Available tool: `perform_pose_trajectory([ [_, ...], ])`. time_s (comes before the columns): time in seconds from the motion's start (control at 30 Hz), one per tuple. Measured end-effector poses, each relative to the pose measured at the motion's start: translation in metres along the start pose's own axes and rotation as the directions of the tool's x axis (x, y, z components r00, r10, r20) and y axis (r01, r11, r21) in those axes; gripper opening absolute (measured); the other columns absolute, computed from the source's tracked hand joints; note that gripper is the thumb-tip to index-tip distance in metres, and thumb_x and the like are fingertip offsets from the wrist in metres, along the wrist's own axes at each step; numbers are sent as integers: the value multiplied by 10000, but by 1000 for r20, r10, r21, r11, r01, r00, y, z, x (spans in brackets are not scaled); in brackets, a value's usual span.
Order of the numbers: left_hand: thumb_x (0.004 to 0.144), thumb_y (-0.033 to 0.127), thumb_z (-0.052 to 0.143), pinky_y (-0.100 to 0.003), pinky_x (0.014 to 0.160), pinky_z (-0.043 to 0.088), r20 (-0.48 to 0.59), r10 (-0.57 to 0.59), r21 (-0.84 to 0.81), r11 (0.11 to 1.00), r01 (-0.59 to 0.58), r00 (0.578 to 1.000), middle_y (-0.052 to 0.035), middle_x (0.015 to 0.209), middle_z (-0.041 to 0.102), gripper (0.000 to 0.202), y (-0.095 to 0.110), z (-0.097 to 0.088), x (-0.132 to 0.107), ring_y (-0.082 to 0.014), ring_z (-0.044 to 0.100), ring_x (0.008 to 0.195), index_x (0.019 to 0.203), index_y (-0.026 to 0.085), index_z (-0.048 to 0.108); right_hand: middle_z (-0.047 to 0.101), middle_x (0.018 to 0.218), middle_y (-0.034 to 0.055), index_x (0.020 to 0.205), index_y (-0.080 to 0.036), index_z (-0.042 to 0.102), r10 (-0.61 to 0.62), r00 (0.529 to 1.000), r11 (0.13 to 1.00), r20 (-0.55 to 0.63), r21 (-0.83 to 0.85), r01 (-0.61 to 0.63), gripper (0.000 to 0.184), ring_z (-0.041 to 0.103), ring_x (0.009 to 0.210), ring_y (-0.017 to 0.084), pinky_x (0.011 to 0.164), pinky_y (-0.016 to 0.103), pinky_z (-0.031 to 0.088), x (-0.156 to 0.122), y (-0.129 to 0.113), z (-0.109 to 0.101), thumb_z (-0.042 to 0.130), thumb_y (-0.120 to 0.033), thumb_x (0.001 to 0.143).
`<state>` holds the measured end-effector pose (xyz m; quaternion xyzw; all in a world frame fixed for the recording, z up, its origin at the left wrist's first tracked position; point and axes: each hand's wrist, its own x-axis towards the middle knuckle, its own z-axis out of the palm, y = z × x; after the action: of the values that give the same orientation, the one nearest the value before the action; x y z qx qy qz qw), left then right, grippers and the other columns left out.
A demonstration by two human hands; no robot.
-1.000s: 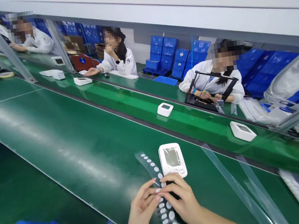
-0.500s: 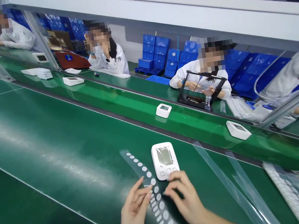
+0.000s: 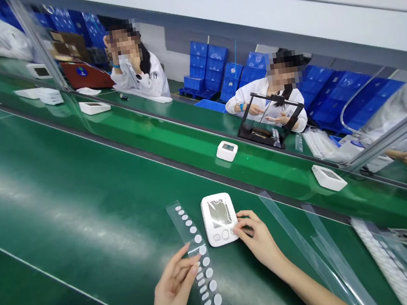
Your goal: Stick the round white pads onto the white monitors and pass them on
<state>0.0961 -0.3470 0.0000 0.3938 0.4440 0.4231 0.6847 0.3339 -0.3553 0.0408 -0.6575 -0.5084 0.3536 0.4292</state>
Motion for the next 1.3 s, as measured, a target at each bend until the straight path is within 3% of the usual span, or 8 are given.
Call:
perform_pose_trajectory([
  [0.37,727,400,774,-299,989,498,-3,34,-30,999,-34,999,-54,960,752,552,-2,1,3,-249,659,1067,1197,182,583,469,1191,81,818,-197,578,-57,996,998,-73,-3,57,207,571,1081,215,909,355,536,-5,7,7,588,-396,876],
  [0.6,710,419,782,-290,987,496,-6,18,-27,999,-18,1000,-65,982,755,546,-4,-1,3,-249,657,1073,1169,180,607,586,1076,82,939,-213,530,2,998,972,-57,233,11,305,607,1042,225,871,374,542,6,24,2,662,-457,812],
  [0.9,675,522,772,-411,1046,437,98,-50,20,999,48,994,-141,1247,650,377,8,12,8,-344,563,1199,815,182,687,402,1415,97,1233,-255,571,-79,996,995,41,-54,81,362,446,1272,260,984,413,467,3,25,2,549,-406,905],
  [0.97,688,536,758,-440,1072,398,121,-20,-22,999,23,992,-137,1358,565,366,8,16,9,-349,515,1248,759,190,661,436,1400,94,1257,-270,551,-85,996,996,32,-10,85,369,447,1281,259,1015,426,440,0,23,8,514,-424,924],
  [1.03,703,542,746,-484,1084,366,118,11,-72,997,-2,993,-141,1377,544,366,4,20,9,-355,495,1265,748,194,645,535,1299,110,1327,-275,464,-58,997,991,60,128,50,433,589,1126,242,925,416,506,1,16,17,478,-456,934],
  [1.17,636,573,784,-539,1044,394,6,35,-161,986,-34,999,-165,1293,613,427,-6,21,10,-390,522,1229,707,183,625,682,868,79,1369,-202,325,130,961,937,242,286,-199,549,683,570,192,507,321,554,34,-6,25,441,-494,919],
  [1.23,608,580,799,-505,1007,448,-51,26,-194,980,-35,998,-152,1232,656,446,-11,19,10,-384,548,1201,707,182,622,663,709,70,1211,-128,477,190,960,941,204,240,-237,450,675,547,195,490,303,550,70,-19,19,370,-466,935],
  [1.3,598,585,800,-467,972,489,-92,14,-209,977,-33,996,-133,1170,690,453,-13,18,10,-371,575,1172,713,184,622,675,781,103,1078,-108,545,174,979,959,107,208,-193,373,688,642,184,589,305,575,113,-28,6,327,-384,952],
])
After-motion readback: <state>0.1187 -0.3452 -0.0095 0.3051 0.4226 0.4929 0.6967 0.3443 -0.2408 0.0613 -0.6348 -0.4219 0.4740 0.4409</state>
